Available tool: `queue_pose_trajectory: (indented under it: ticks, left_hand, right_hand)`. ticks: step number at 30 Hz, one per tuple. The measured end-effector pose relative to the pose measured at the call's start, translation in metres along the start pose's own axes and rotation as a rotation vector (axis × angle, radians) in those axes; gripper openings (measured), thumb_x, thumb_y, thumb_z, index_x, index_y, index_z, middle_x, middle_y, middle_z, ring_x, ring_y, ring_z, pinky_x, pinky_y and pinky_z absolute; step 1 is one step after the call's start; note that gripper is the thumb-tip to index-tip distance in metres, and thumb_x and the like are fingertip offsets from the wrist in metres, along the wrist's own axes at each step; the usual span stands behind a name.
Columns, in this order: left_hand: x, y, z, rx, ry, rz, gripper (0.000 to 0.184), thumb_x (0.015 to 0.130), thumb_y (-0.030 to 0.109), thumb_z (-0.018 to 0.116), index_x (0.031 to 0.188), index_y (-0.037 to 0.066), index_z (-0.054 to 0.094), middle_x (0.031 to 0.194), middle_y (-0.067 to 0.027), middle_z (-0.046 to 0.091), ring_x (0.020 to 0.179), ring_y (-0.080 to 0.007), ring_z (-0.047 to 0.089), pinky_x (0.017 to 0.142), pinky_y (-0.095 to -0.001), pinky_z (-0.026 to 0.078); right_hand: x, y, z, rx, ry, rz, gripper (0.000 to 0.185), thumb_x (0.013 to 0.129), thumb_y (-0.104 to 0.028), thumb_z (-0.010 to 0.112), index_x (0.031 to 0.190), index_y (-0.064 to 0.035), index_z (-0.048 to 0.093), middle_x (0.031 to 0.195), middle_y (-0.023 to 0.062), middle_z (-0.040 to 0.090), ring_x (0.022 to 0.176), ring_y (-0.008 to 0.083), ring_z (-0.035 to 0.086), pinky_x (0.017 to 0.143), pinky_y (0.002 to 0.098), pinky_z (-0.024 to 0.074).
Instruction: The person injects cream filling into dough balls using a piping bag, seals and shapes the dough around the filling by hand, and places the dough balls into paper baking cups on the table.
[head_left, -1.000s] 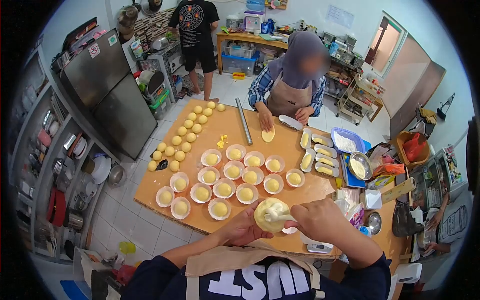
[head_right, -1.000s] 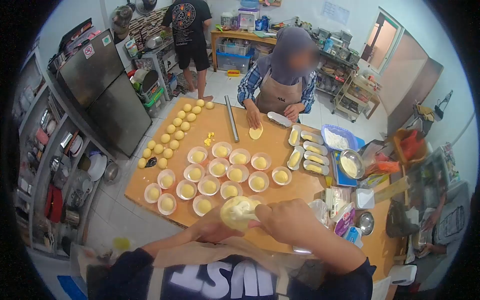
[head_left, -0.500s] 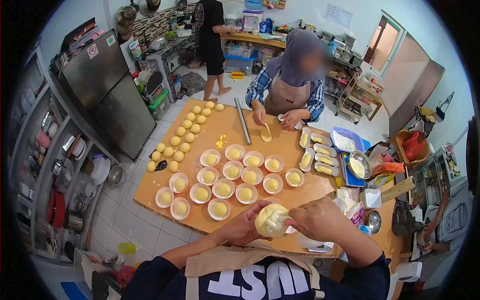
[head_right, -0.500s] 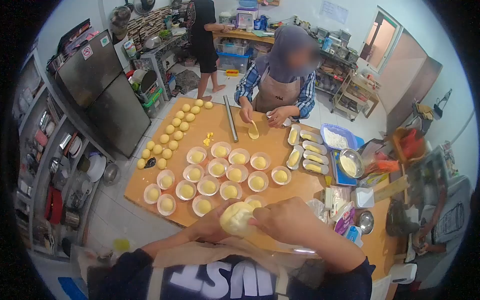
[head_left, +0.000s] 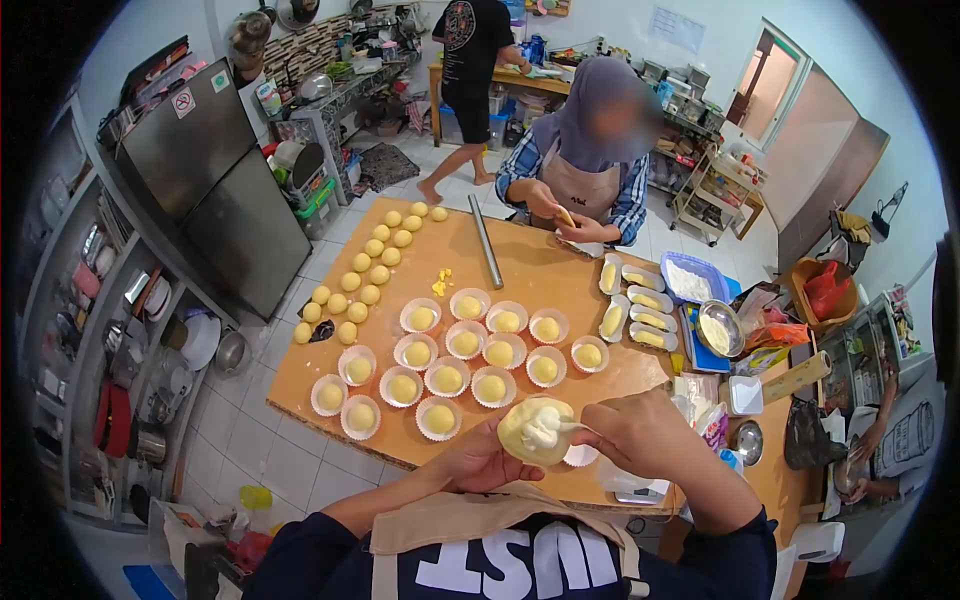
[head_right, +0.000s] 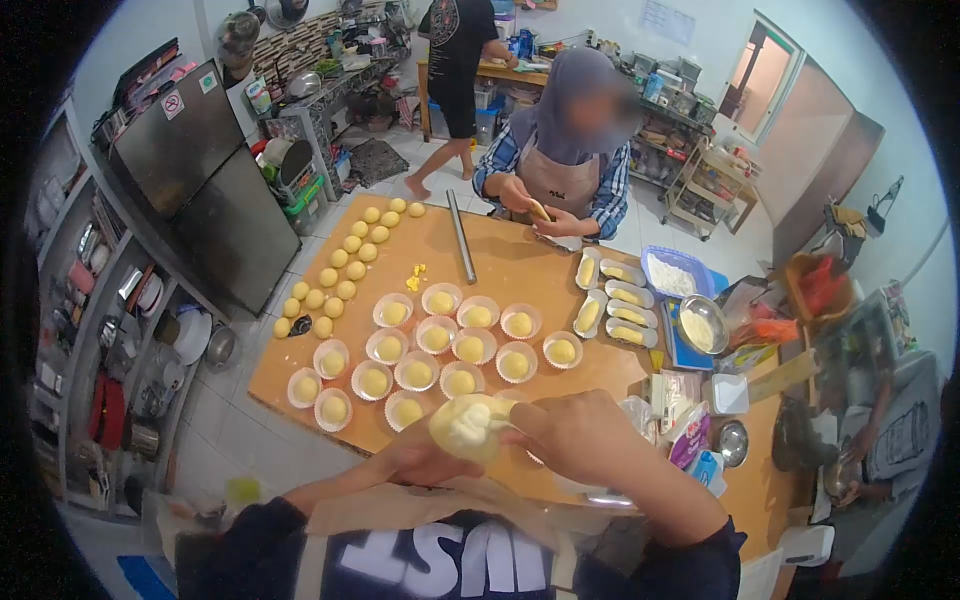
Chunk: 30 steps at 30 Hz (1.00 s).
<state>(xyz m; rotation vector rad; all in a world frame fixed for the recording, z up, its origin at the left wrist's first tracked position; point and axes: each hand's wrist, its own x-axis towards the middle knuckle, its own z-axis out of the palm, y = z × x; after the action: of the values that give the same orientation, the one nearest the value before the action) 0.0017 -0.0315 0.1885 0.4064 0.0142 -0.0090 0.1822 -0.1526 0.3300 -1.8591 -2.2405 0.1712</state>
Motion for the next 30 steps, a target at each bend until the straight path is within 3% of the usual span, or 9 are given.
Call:
queue_pose_trajectory:
  ticks: [4, 7, 18, 21, 24, 25, 28, 30]
  left_hand:
    - [0.001, -0.001, -0.005, -0.005, -0.014, -0.027, 0.063, 0.087, 0.045, 0.057, 0.138, 0.017, 0.034, 0.139, -0.0070, 0.040, 0.124, -0.0197, 0.040, 0.087, -0.0417, 0.043]
    - [0.001, -0.003, 0.004, -0.009, -0.159, 0.091, 0.062, 0.087, 0.045, 0.056, 0.138, 0.017, 0.034, 0.139, -0.0069, 0.040, 0.127, -0.0203, 0.038, 0.089, -0.0434, 0.043]
    - [0.002, -0.001, -0.003, -0.001, -0.026, -0.010, 0.056, 0.086, 0.044, 0.057, 0.134, 0.018, 0.041, 0.135, -0.0041, 0.044, 0.118, -0.0186, 0.046, 0.087, -0.0414, 0.044]
    - [0.000, -0.001, -0.009, -0.078, -0.080, 0.033, 0.052, 0.089, 0.041, 0.054, 0.134, 0.018, 0.040, 0.133, -0.0038, 0.047, 0.116, -0.0188, 0.049, 0.087, -0.0409, 0.047]
    - [-0.004, -0.001, -0.017, -0.163, -0.115, 0.095, 0.049, 0.091, 0.038, 0.053, 0.133, 0.017, 0.040, 0.132, -0.0033, 0.048, 0.117, -0.0189, 0.050, 0.089, -0.0419, 0.048]
    - [-0.006, 0.000, -0.019, -0.188, -0.123, 0.114, 0.048, 0.091, 0.037, 0.054, 0.133, 0.017, 0.041, 0.132, -0.0030, 0.048, 0.117, -0.0189, 0.049, 0.089, -0.0426, 0.047]
    - [-0.013, 0.006, -0.020, -0.213, -0.091, 0.121, 0.049, 0.090, 0.036, 0.056, 0.132, 0.017, 0.042, 0.132, -0.0024, 0.048, 0.119, -0.0191, 0.048, 0.091, -0.0446, 0.045]
    - [-0.015, 0.006, -0.028, -0.198, -0.090, 0.128, 0.051, 0.089, 0.037, 0.057, 0.133, 0.019, 0.041, 0.133, -0.0021, 0.047, 0.120, -0.0191, 0.047, 0.092, -0.0447, 0.045]
  right_hand:
    - [0.001, -0.003, -0.001, -0.051, -0.031, 0.039, 0.027, 0.087, -0.035, 0.056, 0.077, -0.0099, 0.053, 0.053, 0.0074, 0.054, 0.047, 0.0277, 0.056, 0.043, 0.0389, 0.0416]
    - [0.000, -0.003, 0.000, -0.049, 0.002, 0.011, 0.024, 0.086, -0.032, 0.057, 0.076, -0.0102, 0.053, 0.051, 0.0066, 0.053, 0.046, 0.0270, 0.056, 0.043, 0.0389, 0.0415]
    - [-0.003, -0.010, -0.001, -0.186, -0.011, 0.038, 0.024, 0.085, -0.032, 0.056, 0.075, -0.0113, 0.055, 0.054, 0.0039, 0.055, 0.045, 0.0236, 0.057, 0.041, 0.0376, 0.0421]
    - [-0.006, -0.013, -0.010, -0.281, -0.018, 0.133, 0.027, 0.085, -0.037, 0.058, 0.078, -0.0107, 0.055, 0.060, 0.0053, 0.057, 0.051, 0.0251, 0.059, 0.045, 0.0378, 0.0437]
    - [-0.013, 0.003, -0.022, -0.183, 0.101, 0.218, 0.032, 0.083, -0.041, 0.060, 0.081, -0.0096, 0.055, 0.067, 0.0076, 0.059, 0.060, 0.0274, 0.061, 0.051, 0.0380, 0.0456]
    - [-0.017, 0.014, -0.020, -0.139, 0.103, 0.284, 0.034, 0.081, -0.042, 0.062, 0.085, -0.0084, 0.055, 0.072, 0.0103, 0.060, 0.069, 0.0305, 0.062, 0.058, 0.0396, 0.0462]
    - [-0.022, 0.063, 0.012, -0.187, 0.007, 0.505, 0.032, 0.083, -0.039, 0.061, 0.091, -0.0076, 0.056, 0.077, 0.0124, 0.061, 0.075, 0.0319, 0.061, 0.063, 0.0422, 0.0469]
    - [-0.042, 0.124, 0.072, -0.176, -0.033, 0.471, 0.033, 0.084, -0.036, 0.059, 0.096, -0.0066, 0.056, 0.085, 0.0149, 0.062, 0.082, 0.0316, 0.061, 0.070, 0.0435, 0.0477]
